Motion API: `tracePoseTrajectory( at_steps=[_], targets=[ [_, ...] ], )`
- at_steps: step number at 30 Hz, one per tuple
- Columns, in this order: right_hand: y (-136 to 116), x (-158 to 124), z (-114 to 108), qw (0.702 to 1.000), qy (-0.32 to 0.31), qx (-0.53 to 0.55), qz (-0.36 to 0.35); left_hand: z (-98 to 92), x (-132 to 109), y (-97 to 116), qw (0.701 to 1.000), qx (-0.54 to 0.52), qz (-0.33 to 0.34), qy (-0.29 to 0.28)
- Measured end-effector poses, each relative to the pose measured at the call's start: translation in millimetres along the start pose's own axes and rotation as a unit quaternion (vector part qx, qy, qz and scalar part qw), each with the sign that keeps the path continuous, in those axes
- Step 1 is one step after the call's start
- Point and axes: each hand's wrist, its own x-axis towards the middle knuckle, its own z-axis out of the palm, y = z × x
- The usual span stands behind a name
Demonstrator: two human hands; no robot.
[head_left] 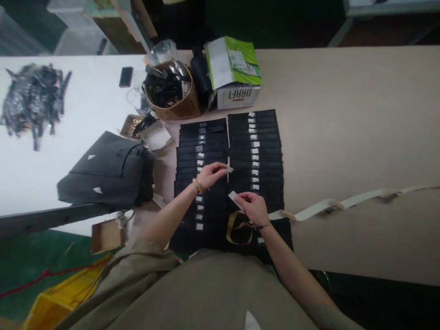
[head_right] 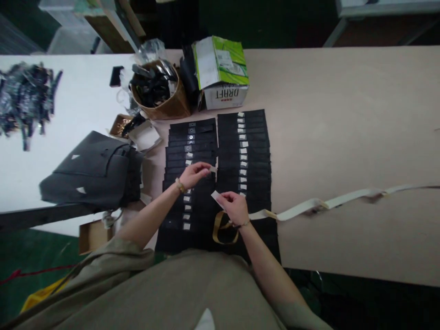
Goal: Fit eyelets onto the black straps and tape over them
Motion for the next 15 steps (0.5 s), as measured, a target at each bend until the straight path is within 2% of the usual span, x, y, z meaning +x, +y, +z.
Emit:
tracePoseTrajectory(
  at_steps=[1,2,3,5,7,10,13,15],
  targets=[
    [-3.4,-3.0,-1.7,1.0,-0.011,-0.013,-0.021,7.9,-20.0,10.0,0.997,-0.012,0.015,-0.078],
    [-6.4,-6.2,-3.3,0.998,-0.021,-0.025,-0.044,15.0,-38.8,19.0,0.992,-0.009,0.021,-0.125],
    [-8.9,-9.2,-5.0,0.997,-0.032,-0.035,-0.065,21.2,-55.5,26.6,0.99,0.001,0.02,-0.139],
    [-11.2,-14.6,-8.7,0.993,-0.054,-0.045,-0.095,29.6,-80.3,35.6,0.995,0.024,0.01,-0.097],
    [-9.4,-18.7,-12.9,0.99,-0.07,-0.046,-0.111,30.7,-90.8,34.8,0.999,0.03,-0.002,-0.016],
    [-0.9,-23.4,-19.8,0.989,-0.077,-0.037,-0.117,16.0,-76.9,18.4,0.99,0.023,-0.045,0.129],
    [9.3,-28.3,-25.7,0.992,-0.076,-0.03,-0.099,-11.6,-32.7,-5.3,0.952,0.005,-0.141,0.272],
    [15.1,-31.5,-28.3,0.994,-0.074,-0.023,-0.08,-28.6,4.0,-19.0,0.926,0.009,-0.192,0.326]
  ],
)
